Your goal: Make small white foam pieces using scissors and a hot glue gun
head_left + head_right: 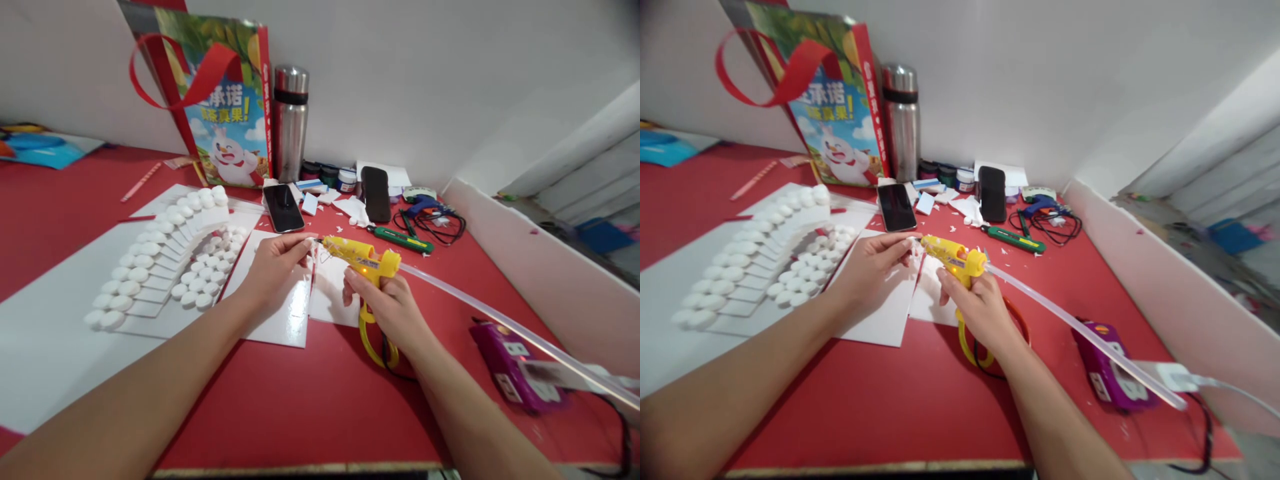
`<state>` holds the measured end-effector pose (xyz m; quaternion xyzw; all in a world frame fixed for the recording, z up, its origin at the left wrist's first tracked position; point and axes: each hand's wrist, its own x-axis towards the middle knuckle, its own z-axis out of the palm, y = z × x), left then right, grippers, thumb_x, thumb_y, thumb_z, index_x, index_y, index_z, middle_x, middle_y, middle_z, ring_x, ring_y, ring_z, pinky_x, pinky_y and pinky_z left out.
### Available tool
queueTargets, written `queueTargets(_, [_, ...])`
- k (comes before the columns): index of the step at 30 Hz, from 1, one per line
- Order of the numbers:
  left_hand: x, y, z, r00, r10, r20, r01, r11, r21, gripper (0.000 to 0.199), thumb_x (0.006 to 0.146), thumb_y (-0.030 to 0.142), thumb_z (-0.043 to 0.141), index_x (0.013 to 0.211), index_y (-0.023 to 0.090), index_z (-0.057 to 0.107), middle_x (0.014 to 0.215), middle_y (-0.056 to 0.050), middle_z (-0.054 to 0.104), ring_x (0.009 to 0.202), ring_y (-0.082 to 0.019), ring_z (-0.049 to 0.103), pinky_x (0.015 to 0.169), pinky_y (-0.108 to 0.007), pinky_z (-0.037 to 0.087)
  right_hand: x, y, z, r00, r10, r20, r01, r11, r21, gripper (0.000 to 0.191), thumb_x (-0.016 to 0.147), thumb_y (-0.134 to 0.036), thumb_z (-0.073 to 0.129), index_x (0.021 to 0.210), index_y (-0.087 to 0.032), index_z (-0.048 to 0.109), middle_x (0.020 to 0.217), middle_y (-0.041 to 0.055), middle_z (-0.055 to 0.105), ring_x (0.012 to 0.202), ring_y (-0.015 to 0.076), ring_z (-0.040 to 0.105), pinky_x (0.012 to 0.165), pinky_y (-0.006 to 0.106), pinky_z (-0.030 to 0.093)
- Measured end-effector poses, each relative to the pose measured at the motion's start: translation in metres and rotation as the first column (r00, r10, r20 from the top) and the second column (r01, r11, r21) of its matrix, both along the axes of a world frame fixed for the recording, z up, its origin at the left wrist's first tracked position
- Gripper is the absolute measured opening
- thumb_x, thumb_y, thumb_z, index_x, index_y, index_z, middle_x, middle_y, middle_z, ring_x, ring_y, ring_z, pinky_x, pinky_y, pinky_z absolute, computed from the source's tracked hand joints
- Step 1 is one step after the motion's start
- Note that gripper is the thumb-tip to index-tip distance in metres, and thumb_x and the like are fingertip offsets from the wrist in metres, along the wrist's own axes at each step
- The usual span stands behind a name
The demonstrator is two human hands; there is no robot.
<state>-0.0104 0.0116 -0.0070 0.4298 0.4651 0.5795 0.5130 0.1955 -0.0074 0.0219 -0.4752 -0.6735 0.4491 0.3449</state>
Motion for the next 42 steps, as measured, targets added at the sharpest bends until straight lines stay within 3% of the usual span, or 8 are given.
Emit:
queueTargets(10, [-0.001, 0.001, 0.001, 0.998, -0.004, 0.055, 0.003, 1.000, 0.004, 0.024, 0.084, 0.032, 0.078, 0.103, 0.018, 0.084, 0.073, -0.002, 0.068, 0.069, -0.012, 0.055, 0.070, -0.027, 0.043, 0.000, -0.001, -0.001, 0.999, -0.024, 0.031, 0.024, 1.000, -0.001, 0.053, 0.098, -0.057, 0.060, 0.061, -0.019, 0.064, 0.067, 0.0031, 0.063, 0.068, 0.0169, 0.057, 0.067, 0.032, 0.040])
queueTargets(38, [0.001, 0.001, 0.010, 0.967, 0.016, 0.254, -0.012, 1.000, -0.016, 0.018, 0.077, 0.025, 0.082, 0.090, 0.012, 0.082, 0.076, -0.004, 0.069, 0.066, -0.010, 0.056, 0.071, -0.026, 0.047, 0.002, -0.002, -0.002, 0.999, -0.033, 0.030, 0.034, 0.999, -0.042, 0.056, 0.094, -0.060, 0.062, 0.057, -0.019, 0.061, 0.061, 0.0041, 0.062, 0.060, 0.0161, 0.058, 0.061, 0.030, 0.045])
queueTargets(42, [-0.001, 0.003, 0.007, 0.949, 0.032, 0.315, -0.031, 0.999, -0.008, 0.020, 0.075, 0.023, 0.083, 0.092, 0.012, 0.082, 0.078, -0.004, 0.070, 0.066, -0.009, 0.057, 0.070, -0.024, 0.048, 0.005, -0.003, 0.006, 0.997, -0.081, -0.013, 0.080, 0.994, -0.071, 0.048, 0.092, -0.058, 0.066, 0.065, -0.018, 0.068, 0.062, 0.0036, 0.064, 0.059, 0.0158, 0.058, 0.058, 0.029, 0.043])
